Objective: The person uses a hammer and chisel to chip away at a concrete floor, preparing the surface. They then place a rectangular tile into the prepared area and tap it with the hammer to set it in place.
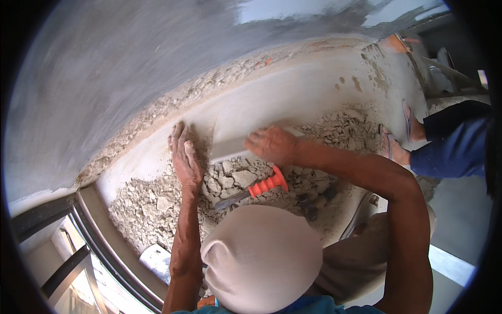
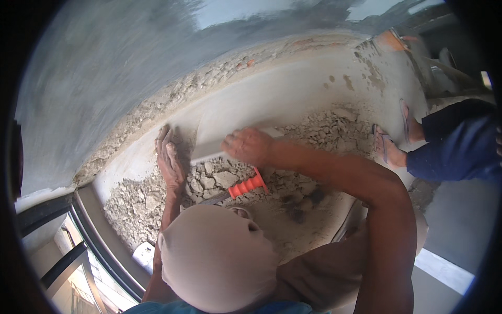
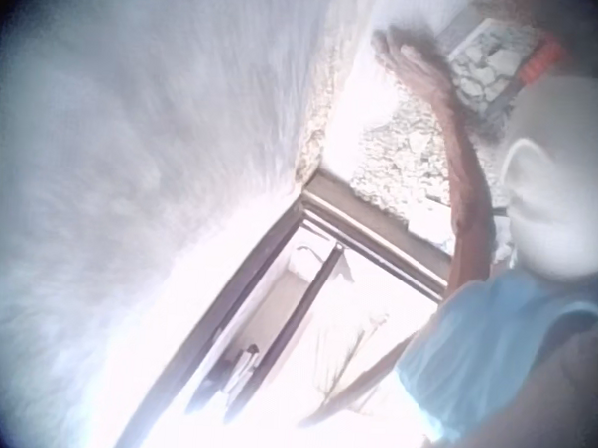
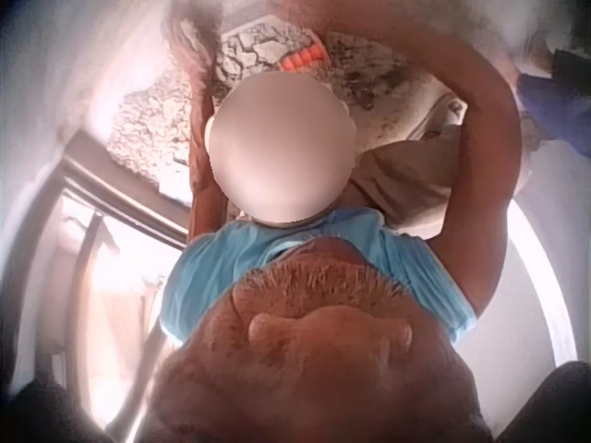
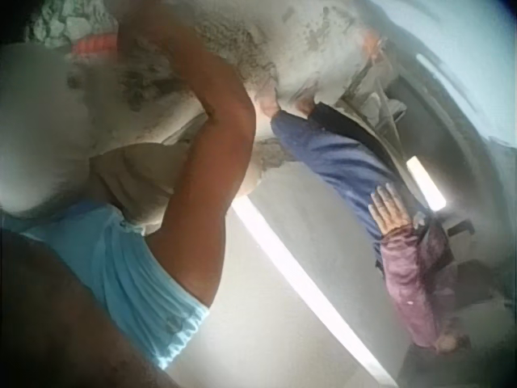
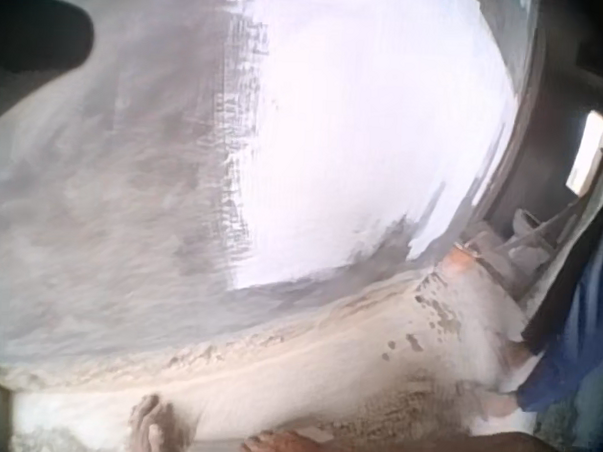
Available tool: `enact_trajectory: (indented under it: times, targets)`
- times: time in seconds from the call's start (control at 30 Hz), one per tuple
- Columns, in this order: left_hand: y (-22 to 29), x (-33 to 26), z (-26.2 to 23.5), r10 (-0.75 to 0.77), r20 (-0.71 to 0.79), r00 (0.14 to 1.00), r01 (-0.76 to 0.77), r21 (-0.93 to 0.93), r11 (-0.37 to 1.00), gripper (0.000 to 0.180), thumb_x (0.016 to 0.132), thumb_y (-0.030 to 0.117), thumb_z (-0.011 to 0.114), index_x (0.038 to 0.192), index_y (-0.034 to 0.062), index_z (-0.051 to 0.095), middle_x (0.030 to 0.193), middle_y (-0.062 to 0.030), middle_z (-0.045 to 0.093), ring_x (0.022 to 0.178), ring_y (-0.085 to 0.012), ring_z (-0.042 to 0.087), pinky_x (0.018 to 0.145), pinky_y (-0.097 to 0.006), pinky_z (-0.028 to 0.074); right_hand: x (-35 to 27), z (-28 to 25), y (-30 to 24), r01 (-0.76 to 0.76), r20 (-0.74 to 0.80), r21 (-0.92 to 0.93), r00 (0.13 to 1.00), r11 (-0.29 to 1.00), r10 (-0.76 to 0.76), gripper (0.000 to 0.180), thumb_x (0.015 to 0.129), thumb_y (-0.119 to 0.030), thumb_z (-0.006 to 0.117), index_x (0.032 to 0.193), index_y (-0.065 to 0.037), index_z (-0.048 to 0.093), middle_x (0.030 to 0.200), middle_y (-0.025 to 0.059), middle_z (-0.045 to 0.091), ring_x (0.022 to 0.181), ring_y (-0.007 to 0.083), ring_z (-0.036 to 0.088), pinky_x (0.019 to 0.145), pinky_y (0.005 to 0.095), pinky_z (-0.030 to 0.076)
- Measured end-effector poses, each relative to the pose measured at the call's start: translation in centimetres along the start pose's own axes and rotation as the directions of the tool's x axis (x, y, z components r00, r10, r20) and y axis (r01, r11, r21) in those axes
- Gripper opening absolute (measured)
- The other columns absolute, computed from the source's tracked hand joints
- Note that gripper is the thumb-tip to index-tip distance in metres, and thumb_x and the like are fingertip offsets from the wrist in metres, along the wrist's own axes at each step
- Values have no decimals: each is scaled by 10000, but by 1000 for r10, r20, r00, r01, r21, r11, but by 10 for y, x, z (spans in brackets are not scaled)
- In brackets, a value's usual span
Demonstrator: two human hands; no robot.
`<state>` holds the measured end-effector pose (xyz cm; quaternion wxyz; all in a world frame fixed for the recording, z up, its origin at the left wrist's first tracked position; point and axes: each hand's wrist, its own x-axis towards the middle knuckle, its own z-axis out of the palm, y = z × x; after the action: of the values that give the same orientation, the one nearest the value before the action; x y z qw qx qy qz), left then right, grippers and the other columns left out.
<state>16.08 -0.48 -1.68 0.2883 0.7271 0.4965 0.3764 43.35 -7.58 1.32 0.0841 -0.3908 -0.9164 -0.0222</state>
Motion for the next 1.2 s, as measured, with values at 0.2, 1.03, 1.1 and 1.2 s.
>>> enact_trajectory:
  times: [0.2, 1.03, 1.1, 1.2]
  targets:
    - [5, 1, -4, -50, 47, 998, 47, 70, 996, 607, 1072, 446, 248, 1373, 38, 581, 1499, -147, 489, 1464, -310, 350, 1257, -456, 140, 13, -56, 10, -62, 118, 237, 992, 970, 35, 150, 813, -104, 587, 943, -66, 651, 776, 100, 654, 768, 287, 687, 697, 424, 551]
    - [4, 2, 0, -74, 76, 994, 61, 150, 987, 557, 1072, 432, 335, 1310, 14, 615, 1504, -148, 481, 1464, -317, 348, 1248, -464, 156, -238, -105, 298, -856, -67, 423, -358, -299, 931, 488, 739, -307, 688, 977, 119, 701, 1014, 294, 710, 997, 399, 692, 877, 431, 507]
    - [5, 3, 1, -76, 77, 994, 65, 145, 987, 554, 1072, 429, 343, 1306, 9, 617, 1505, -150, 481, 1465, -318, 347, 1247, -462, 156, -239, -91, 302, -866, -155, 399, -388, -302, 909, 487, 742, -311, 689, 967, 120, 702, 999, 294, 710, 983, 395, 692, 876, 426, 508]
    - [2, 3, -10, -86, 64, 994, 72, 197, 978, 545, 1075, 421, 346, 1298, 4, 617, 1502, -147, 487, 1465, -320, 347, 1246, -461, 160, -204, -71, 294, -835, -141, 446, -421, -322, 896, 494, 751, -311, 690, 982, 125, 694, 1015, 289, 707, 999, 390, 687, 885, 423, 509]
